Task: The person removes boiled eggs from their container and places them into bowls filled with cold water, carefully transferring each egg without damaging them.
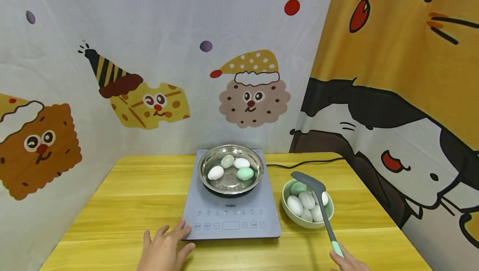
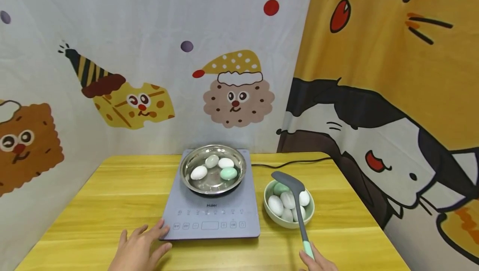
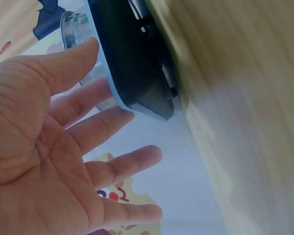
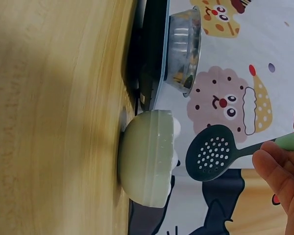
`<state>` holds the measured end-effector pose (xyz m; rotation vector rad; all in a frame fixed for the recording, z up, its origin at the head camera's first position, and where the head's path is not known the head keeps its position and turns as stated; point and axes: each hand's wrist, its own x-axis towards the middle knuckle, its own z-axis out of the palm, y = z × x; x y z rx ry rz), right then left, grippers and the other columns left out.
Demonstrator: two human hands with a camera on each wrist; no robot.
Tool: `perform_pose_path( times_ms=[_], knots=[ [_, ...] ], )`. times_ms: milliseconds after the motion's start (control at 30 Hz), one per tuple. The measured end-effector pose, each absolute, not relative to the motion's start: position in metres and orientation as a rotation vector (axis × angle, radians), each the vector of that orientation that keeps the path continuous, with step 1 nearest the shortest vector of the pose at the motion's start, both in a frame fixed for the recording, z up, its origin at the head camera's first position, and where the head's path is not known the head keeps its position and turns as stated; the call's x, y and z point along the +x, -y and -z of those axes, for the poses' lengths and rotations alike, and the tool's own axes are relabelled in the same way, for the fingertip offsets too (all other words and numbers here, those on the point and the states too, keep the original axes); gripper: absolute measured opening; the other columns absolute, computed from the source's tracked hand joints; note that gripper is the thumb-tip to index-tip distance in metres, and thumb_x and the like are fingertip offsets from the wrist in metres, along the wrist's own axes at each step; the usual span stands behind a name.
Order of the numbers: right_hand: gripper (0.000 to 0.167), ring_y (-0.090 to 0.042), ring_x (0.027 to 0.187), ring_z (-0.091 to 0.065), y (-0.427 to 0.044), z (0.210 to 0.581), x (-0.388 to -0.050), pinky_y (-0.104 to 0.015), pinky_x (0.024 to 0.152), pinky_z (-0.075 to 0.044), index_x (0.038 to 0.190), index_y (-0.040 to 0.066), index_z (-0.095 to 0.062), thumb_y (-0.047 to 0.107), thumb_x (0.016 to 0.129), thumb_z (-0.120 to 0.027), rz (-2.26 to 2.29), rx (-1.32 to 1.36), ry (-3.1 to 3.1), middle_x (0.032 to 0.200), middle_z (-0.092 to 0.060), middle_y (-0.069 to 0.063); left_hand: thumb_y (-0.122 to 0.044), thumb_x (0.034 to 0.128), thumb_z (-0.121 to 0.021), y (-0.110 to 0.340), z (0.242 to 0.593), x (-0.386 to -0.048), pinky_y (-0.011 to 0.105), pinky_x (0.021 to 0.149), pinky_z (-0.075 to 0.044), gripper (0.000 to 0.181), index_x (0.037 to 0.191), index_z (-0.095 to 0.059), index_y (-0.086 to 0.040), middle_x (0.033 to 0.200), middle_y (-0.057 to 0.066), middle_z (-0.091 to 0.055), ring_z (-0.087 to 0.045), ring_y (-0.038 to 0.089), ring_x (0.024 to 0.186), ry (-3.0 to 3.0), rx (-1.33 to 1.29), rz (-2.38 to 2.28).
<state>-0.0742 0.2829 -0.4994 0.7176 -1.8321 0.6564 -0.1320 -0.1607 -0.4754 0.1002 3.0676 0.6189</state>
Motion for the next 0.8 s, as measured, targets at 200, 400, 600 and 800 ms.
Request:
perform_pose_path(
  times_ms=[200, 400, 600, 800],
  knots=[
    [0.041, 0.018, 0.127, -0.058, -0.282, 0.5, -0.073, 0.0, 0.079, -0.051, 0.115, 0.004, -0.081, 0.04, 0.109, -0.063, -0.647, 0.678, 1.864, 0.145, -0.063, 0.022, -0.043, 0.088, -0.086, 0.161, 0.476, -0.133, 0.094, 0.109, -0.022, 0.048, 0.129, -0.077, -0.021, 0.149, 0.007, -0.068, -0.06, 0.054, 0.133, -3.055, 0.091, -0.625],
    [0.04, 0.009, 0.133, -0.06, -0.281, 0.498, -0.075, -0.002, 0.098, -0.048, 0.11, -0.004, -0.08, 0.034, 0.107, -0.067, -0.724, 0.786, 1.83, 0.145, -0.066, 0.012, -0.044, 0.088, -0.085, 0.161, 0.475, -0.133, 0.094, 0.108, -0.023, 0.048, 0.13, -0.077, -0.021, 0.15, 0.006, -0.068, -0.06, 0.054, 0.133, -3.054, 0.092, -0.625],
    [0.037, 0.008, 0.135, -0.06, -0.28, 0.495, -0.079, -0.002, 0.102, -0.046, 0.117, -0.001, -0.079, 0.033, 0.107, -0.067, -0.737, 0.841, 1.821, 0.149, -0.064, 0.009, -0.043, 0.0879, -0.086, 0.16, 0.475, -0.133, 0.094, 0.109, -0.022, 0.049, 0.13, -0.077, -0.021, 0.15, 0.006, -0.067, -0.059, 0.054, 0.134, -3.045, 0.086, -0.634],
    [0.039, 0.007, 0.137, -0.059, -0.275, 0.49, -0.079, -0.002, 0.1, -0.047, 0.122, -0.003, -0.076, 0.031, 0.107, -0.066, -0.759, 0.865, 1.826, 0.153, -0.061, 0.007, -0.043, 0.0873, -0.086, 0.16, 0.475, -0.133, 0.094, 0.109, -0.022, 0.049, 0.13, -0.077, -0.021, 0.15, 0.006, -0.067, -0.06, 0.054, 0.133, -3.043, 0.082, -0.641]
  ],
)
